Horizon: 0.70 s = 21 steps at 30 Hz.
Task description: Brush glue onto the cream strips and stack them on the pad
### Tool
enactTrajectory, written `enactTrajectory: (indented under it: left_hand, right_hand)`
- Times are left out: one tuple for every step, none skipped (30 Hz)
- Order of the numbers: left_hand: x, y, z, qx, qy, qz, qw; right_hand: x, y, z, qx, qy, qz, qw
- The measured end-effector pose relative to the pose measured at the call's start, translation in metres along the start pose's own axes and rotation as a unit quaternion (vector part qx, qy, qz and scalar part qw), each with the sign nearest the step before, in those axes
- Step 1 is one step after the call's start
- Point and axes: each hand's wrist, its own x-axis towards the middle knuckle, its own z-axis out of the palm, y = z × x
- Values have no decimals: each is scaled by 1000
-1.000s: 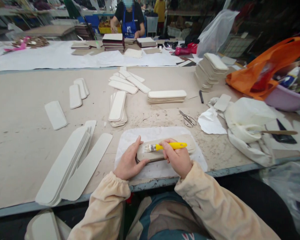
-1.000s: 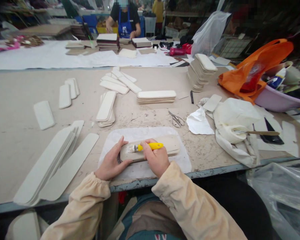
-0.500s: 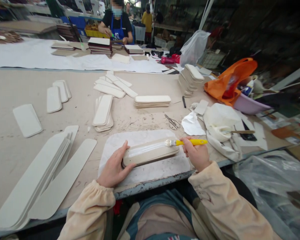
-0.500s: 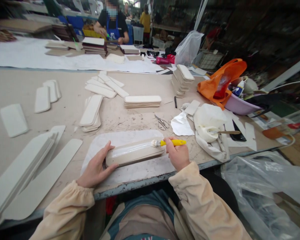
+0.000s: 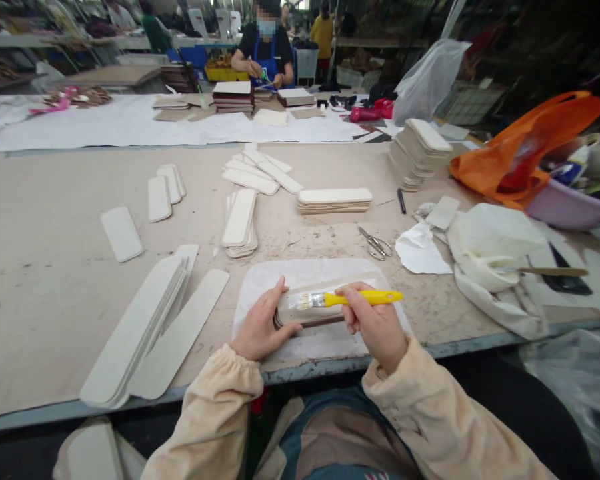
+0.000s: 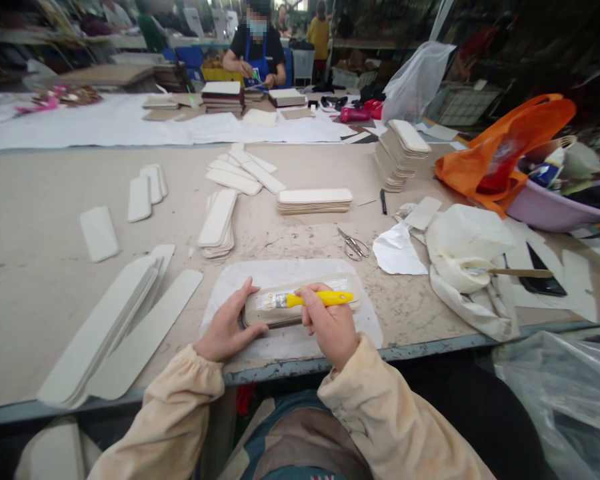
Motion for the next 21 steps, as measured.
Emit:
enactTrajectory:
  left_hand:
    - [0, 0, 0, -2, 0, 0, 1000]
    - [0, 0, 0, -4, 0, 0, 1000]
    - [0, 0, 0, -5, -1, -1, 1000]
    - [0, 0, 0, -5, -2, -1, 1000]
    - [0, 0, 0, -5, -4, -2, 1000]
    - [0, 0, 0, -5, -6, -2, 1000]
    - [1, 0, -1, -3, -8, -3, 1000]
    - [1, 1, -1, -1, -11, -3, 1000]
    - [1, 1, -2, 3, -13, -4, 1000]
    - [1, 2, -2, 7, -14, -4, 1000]
    - [2, 2, -2, 11, -16, -4, 1000]
    - [2, 2, -3, 15, -17, -4, 1000]
    - [2, 3, -3, 19, -18, -3, 1000]
    - [2, 3, -3, 23, -19, -2, 1000]
    - [2, 3, -3, 27, -19, -1, 999]
    - [2, 3, -4, 31, -19, 0, 999]
    - [2, 3, -4, 35, -18, 1, 999]
    - [2, 3, -4, 39, -16, 1, 999]
    - [2, 4, -4, 41, -15, 1, 999]
    - [2, 4, -4, 43, -14, 1, 999]
    - [2, 4, -4, 45, -14, 1, 999]
  right_hand:
    - [0, 2, 9, -3, -17, 9, 1000]
    - [1, 5, 15, -11, -33, 14, 999]
    - [1, 8, 19, -22, -44, 17, 999]
    - [1, 11, 22, -34, -49, 19, 998]
    - [1, 13, 22, -47, -51, 20, 997]
    - [1, 16, 22, -60, -48, 20, 997]
    - [1, 17, 20, -74, -42, 17, 996]
    - [0, 18, 17, -89, -37, 12, 995]
    - [0, 18, 14, -106, -32, 5, 994]
    - [-1, 18, 10, -123, -28, -3, 992]
    - [-1, 17, 5, -139, -25, -11, 990]
    - [-1, 17, 0, -152, -19, -17, 988]
    - [-1, 16, -6, -162, -12, -21, 986]
    - [-1, 15, -13, -170, -3, -24, 985]
    - [-1, 15, -20, -175, 9, -25, 984]
    - [0, 14, -28, -178, 20, -26, 984]
    - [0, 14, -36, -180, 32, -24, 983]
    - [1, 14, -44, -182, 44, -21, 982]
    - [1, 13, -53, -184, 58, -17, 981]
    - [2, 13, -61, -188, 72, -11, 979]
    - [3, 13, -69, -194, 86, -7, 977]
